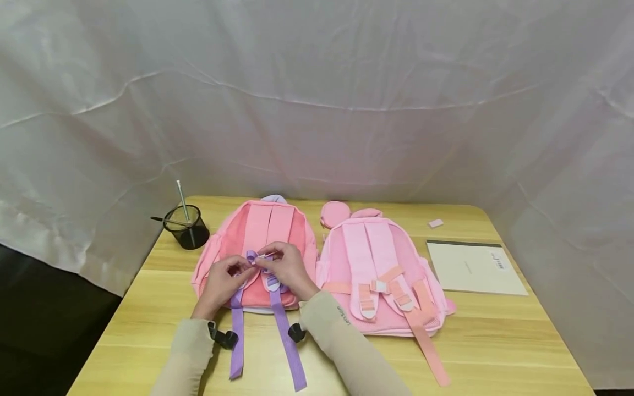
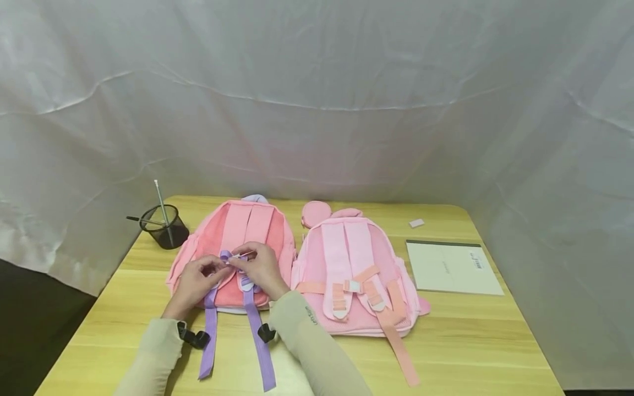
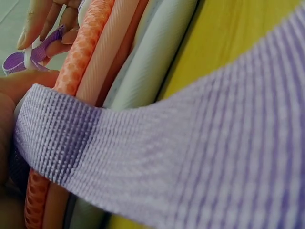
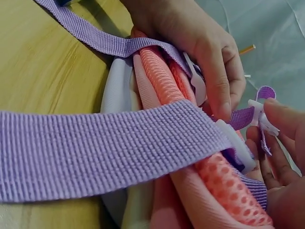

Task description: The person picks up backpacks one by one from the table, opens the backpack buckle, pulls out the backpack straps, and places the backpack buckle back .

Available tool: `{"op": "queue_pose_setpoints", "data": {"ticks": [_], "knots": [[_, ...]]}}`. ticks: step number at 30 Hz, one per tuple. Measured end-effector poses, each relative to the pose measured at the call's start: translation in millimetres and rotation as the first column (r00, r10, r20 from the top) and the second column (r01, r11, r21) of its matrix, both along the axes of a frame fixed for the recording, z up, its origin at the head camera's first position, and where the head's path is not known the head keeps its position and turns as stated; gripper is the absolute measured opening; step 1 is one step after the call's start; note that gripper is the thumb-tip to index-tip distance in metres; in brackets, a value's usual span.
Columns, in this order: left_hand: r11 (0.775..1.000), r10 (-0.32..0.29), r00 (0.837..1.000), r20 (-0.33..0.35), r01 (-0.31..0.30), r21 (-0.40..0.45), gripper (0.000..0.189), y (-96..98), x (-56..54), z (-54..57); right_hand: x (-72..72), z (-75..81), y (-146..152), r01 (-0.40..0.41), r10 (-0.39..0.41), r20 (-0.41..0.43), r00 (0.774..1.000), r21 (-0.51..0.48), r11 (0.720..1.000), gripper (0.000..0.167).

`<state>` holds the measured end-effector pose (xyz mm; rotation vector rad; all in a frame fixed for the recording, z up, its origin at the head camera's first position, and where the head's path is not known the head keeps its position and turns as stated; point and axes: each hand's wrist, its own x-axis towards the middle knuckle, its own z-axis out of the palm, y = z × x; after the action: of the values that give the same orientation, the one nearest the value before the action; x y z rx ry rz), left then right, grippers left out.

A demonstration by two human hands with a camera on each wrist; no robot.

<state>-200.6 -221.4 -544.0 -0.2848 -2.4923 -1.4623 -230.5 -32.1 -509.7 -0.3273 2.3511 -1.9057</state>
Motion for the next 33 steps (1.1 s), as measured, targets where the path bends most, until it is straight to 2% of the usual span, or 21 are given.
{"op": "queue_pose_setpoints", "data": {"ticks": [2,6,10,13,16,22,27,33], "knots": [[1.0,-0.006,1.0,-0.02,0.007,0.006,0.01,-2.3,-2.5,-7.2,0.8,0.4,-1.1,0.009,-0.009,0.003,1.0,-0.022,1.0,0.015],[0.999,-0.032,0.999,-0.031,0.032,0.014,0.012,-2.7,-3.1,-11.1,0.7,3.8,-3.3,0.039,-0.038,0.009,0.999,-0.124,0.992,0.016],[0.999,-0.035,0.999,-0.027,0.036,0.021,0.013,-2.4,-3.7,-10.9,-0.8,12.8,-3.6,0.05,-0.061,-0.045,0.997,-0.223,0.974,0.017],[0.999,-0.035,0.999,-0.024,0.035,0.014,0.012,-2.4,-4.5,-9.9,-1.4,18.8,-1.6,0.038,-0.063,-0.092,0.994,-0.254,0.966,0.018],[1.0,-0.029,1.0,-0.009,0.029,0.005,0.011,-2.6,-4.7,-8.7,-1.9,21.1,0.5,0.02,-0.049,-0.095,0.994,-0.279,0.96,0.018],[0.999,-0.019,1.0,0.0,0.019,-0.025,0.019,-2.9,-2.6,-7.8,-2.1,18.8,1.8,0.013,-0.032,-0.07,0.997,-0.262,0.965,0.017],[0.999,-0.043,0.999,0.006,0.043,-0.025,0.021,-4.3,-1.9,-6.3,-0.6,15.6,2.7,-0.007,-0.005,-0.048,0.999,-0.251,0.968,0.017],[0.997,-0.078,0.997,-0.024,0.078,0.0,0.031,-2.9,-4.7,0.4,-1.2,12.3,7.0,0.002,-0.014,-0.098,0.995,-0.128,0.992,0.016]]}}
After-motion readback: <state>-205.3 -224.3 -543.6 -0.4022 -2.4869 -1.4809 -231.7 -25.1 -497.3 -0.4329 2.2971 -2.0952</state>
